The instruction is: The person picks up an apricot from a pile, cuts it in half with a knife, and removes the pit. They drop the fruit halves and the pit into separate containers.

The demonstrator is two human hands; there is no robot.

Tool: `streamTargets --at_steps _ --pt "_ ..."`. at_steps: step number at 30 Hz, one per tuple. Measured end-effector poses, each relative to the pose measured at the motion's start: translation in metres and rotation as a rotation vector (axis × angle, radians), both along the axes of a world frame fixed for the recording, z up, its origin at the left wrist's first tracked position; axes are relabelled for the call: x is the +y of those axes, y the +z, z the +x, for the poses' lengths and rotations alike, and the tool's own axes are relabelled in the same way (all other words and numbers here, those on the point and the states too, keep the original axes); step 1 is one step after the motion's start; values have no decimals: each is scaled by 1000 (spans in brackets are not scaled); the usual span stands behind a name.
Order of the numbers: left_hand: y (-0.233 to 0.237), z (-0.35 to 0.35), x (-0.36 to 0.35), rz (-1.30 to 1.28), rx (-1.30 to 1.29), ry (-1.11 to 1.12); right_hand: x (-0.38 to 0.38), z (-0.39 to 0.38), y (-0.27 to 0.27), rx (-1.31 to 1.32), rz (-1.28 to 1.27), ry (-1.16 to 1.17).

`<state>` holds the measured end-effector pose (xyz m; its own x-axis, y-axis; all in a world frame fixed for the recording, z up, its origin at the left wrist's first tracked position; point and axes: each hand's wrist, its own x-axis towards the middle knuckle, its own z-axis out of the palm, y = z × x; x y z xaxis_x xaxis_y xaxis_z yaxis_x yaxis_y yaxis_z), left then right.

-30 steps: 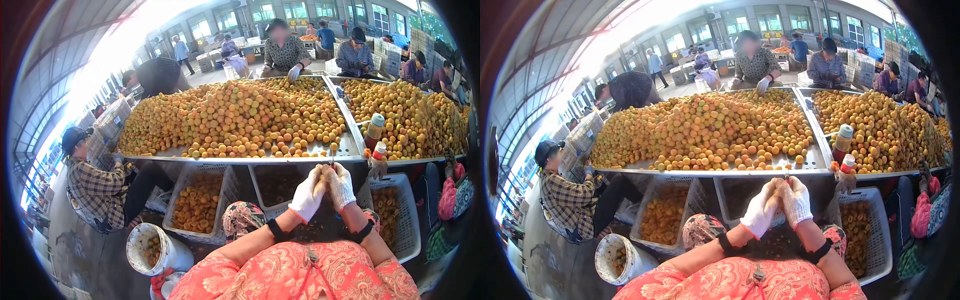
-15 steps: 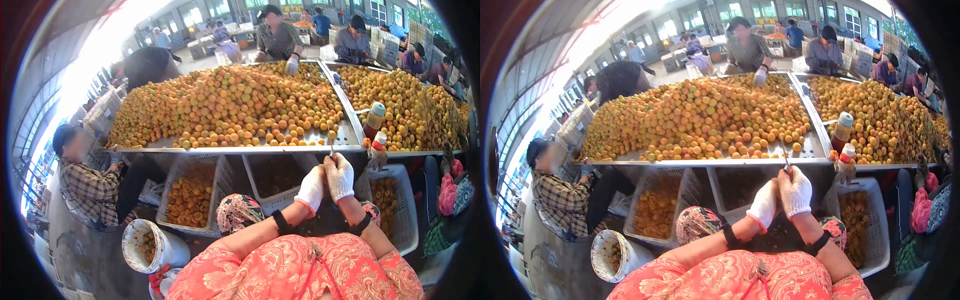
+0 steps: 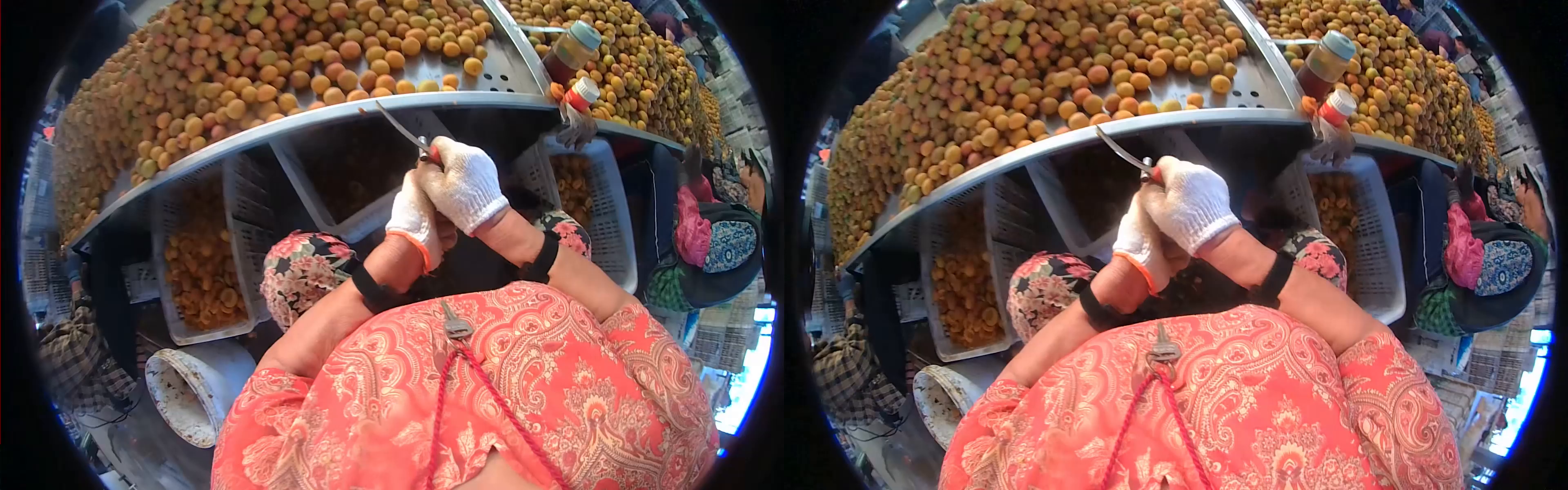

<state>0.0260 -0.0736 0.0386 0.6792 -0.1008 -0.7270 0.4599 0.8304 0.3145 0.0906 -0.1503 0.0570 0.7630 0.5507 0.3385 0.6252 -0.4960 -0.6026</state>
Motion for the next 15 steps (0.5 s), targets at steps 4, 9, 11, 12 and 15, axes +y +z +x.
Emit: streamTargets --at_steps 4,9,11,12,15 --pt "-13 -7 6 -120 -31 -4 3 0 -5 35 -59 78" --pt "-25 -9 8 -171 -45 -21 1 5 -14 7 -53 178" --pt "-24 -3 6 -13 -41 86 3 5 -10 45 -36 128" --pt "-21 9 1 -113 -165 311 7 6 -5 38 -35 70" --pt "-52 18 10 191 -503 364 16 -2 2 89 76 -73"
